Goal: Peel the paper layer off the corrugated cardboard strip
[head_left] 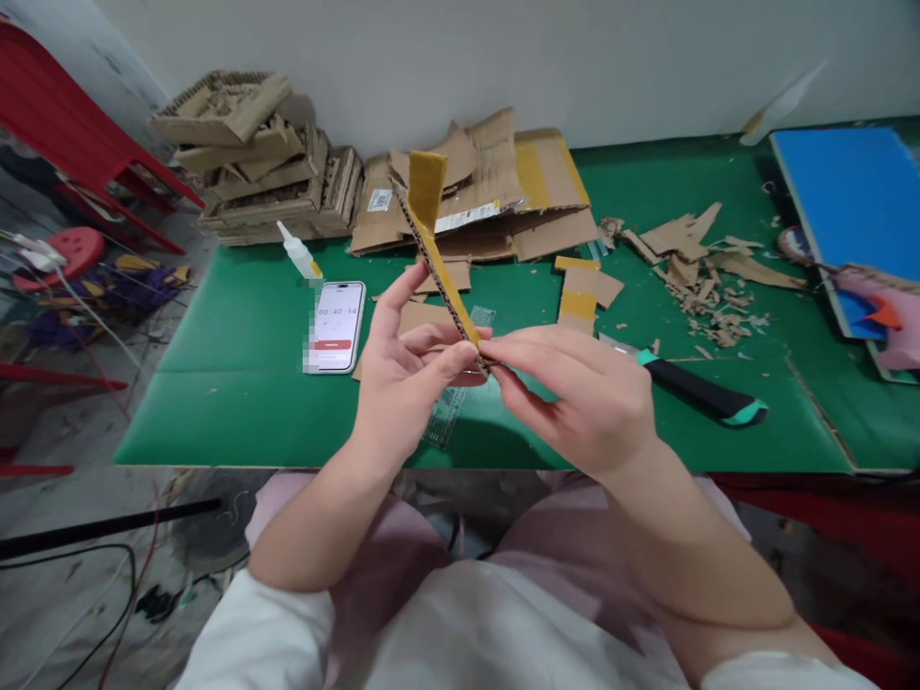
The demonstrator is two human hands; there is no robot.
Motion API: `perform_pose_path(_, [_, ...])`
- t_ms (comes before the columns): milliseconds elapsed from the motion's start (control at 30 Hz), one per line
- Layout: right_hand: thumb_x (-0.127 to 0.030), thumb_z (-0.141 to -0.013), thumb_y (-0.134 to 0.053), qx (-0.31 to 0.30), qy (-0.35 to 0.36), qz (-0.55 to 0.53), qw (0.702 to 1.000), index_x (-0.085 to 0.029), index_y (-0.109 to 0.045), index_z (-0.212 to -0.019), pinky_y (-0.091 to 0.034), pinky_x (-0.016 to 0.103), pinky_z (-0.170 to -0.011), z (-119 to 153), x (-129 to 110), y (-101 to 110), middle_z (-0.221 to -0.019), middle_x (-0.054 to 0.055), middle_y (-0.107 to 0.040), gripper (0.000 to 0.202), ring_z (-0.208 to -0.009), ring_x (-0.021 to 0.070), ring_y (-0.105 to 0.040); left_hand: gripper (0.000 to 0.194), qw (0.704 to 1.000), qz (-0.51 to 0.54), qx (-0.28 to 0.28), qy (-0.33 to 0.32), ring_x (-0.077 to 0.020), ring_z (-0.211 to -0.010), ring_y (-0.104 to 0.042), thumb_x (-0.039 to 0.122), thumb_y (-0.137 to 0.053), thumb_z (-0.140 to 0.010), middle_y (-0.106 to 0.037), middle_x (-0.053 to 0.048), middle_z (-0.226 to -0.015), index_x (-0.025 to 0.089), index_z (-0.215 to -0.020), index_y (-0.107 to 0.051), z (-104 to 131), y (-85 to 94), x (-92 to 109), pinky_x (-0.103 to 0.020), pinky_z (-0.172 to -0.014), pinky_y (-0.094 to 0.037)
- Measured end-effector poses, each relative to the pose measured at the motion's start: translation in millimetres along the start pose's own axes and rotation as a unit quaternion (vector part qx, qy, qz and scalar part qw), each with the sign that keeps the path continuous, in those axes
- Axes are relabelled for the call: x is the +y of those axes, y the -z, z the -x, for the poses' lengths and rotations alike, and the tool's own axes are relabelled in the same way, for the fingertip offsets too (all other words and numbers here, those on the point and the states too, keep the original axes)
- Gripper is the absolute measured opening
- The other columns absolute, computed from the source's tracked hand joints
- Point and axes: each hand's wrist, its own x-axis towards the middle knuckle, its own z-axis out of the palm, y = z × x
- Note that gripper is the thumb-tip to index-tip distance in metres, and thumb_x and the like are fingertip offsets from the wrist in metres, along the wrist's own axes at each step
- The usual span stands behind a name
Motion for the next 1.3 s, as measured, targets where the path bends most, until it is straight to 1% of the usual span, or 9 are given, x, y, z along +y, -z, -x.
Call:
perform_pose_path(133, [-0.009,-0.08,-0.057,0.01,0.02,0.04,0.999,-0.022,-0.062,-0.087,-0.056,0.023,-0.072,0.1,-3.2,-0.9,-0.082,0.001,-0.072,0.015,-0.076,0.0123,-0.068,0.069,1.0,-0.008,0.006,-0.001,-0.0177,-0.074,-0.071,0.04,-0.068,-0.077,-0.071,0.0,-0.087,0.033,-0.135,-0.032,0.8,-1.5,1.6,-0.024,-0.058,-0.06])
perform_pose_path(233, [-0.01,-0.079,-0.058,0.017,0.021,0.058,0.998,-0.02,-0.061,-0.084,-0.055,0.023,-0.07,0.7,-5.1,-1.6,-0.078,0.002,-0.072,0.011,-0.072,0.0128,-0.067,0.07,1.0,-0.014,0.004,0.003,-0.0181,-0.074,-0.071,0.042,-0.068,-0.077,-0.071,0.0,-0.087,0.033,-0.135,-0.031,1.2,-2.1,2.9,-0.024,-0.058,-0.06])
perform_pose_path(467, [-0.01,-0.078,-0.059,0.045,-0.011,0.061,0.997,-0.02,-0.061,-0.078,-0.053,0.022,-0.065,2.4,-7.0,-4.3,-0.073,0.001,-0.07,0.01,-0.067,0.0119,-0.065,0.069,0.999,0.013,-0.02,0.035,-0.0202,-0.072,-0.071,0.042,-0.067,-0.077,-0.072,0.0,-0.087,0.034,-0.135,-0.031,-1.0,-0.4,2.7,-0.026,-0.054,-0.059])
perform_pose_path(667, [-0.012,-0.081,-0.056,0.012,-0.035,0.021,0.999,-0.02,-0.062,-0.083,-0.055,0.022,-0.07,1.4,-5.7,-0.6,-0.081,0.002,-0.072,0.01,-0.074,0.0121,-0.067,0.069,0.998,0.025,-0.026,0.043,-0.0182,-0.067,-0.07,0.045,-0.067,-0.076,-0.072,0.0,-0.088,0.035,-0.135,-0.031,-2.6,1.5,-0.7,-0.024,-0.05,-0.058])
perform_pose_path(800, [-0.01,-0.08,-0.058,0.005,-0.011,0.055,0.998,-0.02,-0.064,-0.087,-0.055,0.023,-0.072,1.1,-4.9,0.3,-0.082,0.003,-0.072,0.013,-0.076,0.0135,-0.067,0.072,0.999,0.013,-0.003,0.04,-0.0181,-0.067,-0.07,0.044,-0.069,-0.075,-0.071,0.0,-0.085,0.034,-0.135,-0.031,-1.8,0.2,-1.9,-0.025,-0.053,-0.058])
perform_pose_path(900, [-0.01,-0.078,-0.061,0.015,0.011,0.09,0.996,-0.018,-0.064,-0.084,-0.055,0.024,-0.072,1.7,-5.5,-0.1,-0.079,0.004,-0.072,0.01,-0.074,0.0148,-0.067,0.072,1.0,0.006,-0.003,0.029,-0.0194,-0.073,-0.07,0.044,-0.068,-0.076,-0.071,0.0,-0.086,0.034,-0.136,-0.029,-1.0,-1.6,-1.1,-0.025,-0.055,-0.059])
perform_pose_path(1000, [-0.011,-0.077,-0.061,0.024,0.012,0.102,0.994,-0.019,-0.063,-0.08,-0.054,0.024,-0.071,2.1,-7.1,-1.2,-0.076,0.003,-0.071,0.009,-0.071,0.014,-0.066,0.07,0.999,0.014,-0.003,0.028,-0.0195,-0.074,-0.071,0.043,-0.069,-0.075,-0.071,0.0,-0.086,0.034,-0.134,-0.031,-0.7,-2.5,-0.2,-0.023,-0.053,-0.058])
perform_pose_path(1167, [-0.008,-0.076,-0.061,0.04,-0.007,0.08,0.996,-0.018,-0.061,-0.076,-0.054,0.023,-0.068,1.6,-8.2,-2.7,-0.072,0.003,-0.07,0.01,-0.068,0.0129,-0.065,0.07,0.999,0.024,-0.006,0.042,-0.018,-0.066,-0.07,0.043,-0.069,-0.075,-0.072,0.001,-0.085,0.034,-0.133,-0.032,-0.9,-1.6,0.0,-0.023,-0.049,-0.057])
perform_pose_path(1300, [-0.009,-0.077,-0.06,0.03,-0.032,0.044,0.998,-0.019,-0.061,-0.076,-0.053,0.024,-0.066,1.1,-7.0,-0.7,-0.074,0.003,-0.071,0.01,-0.068,0.0133,-0.065,0.069,0.998,0.037,-0.017,0.05,-0.0174,-0.064,-0.07,0.043,-0.069,-0.075,-0.072,0.001,-0.085,0.033,-0.133,-0.032,-1.4,-0.5,-0.8,-0.023,-0.049,-0.057])
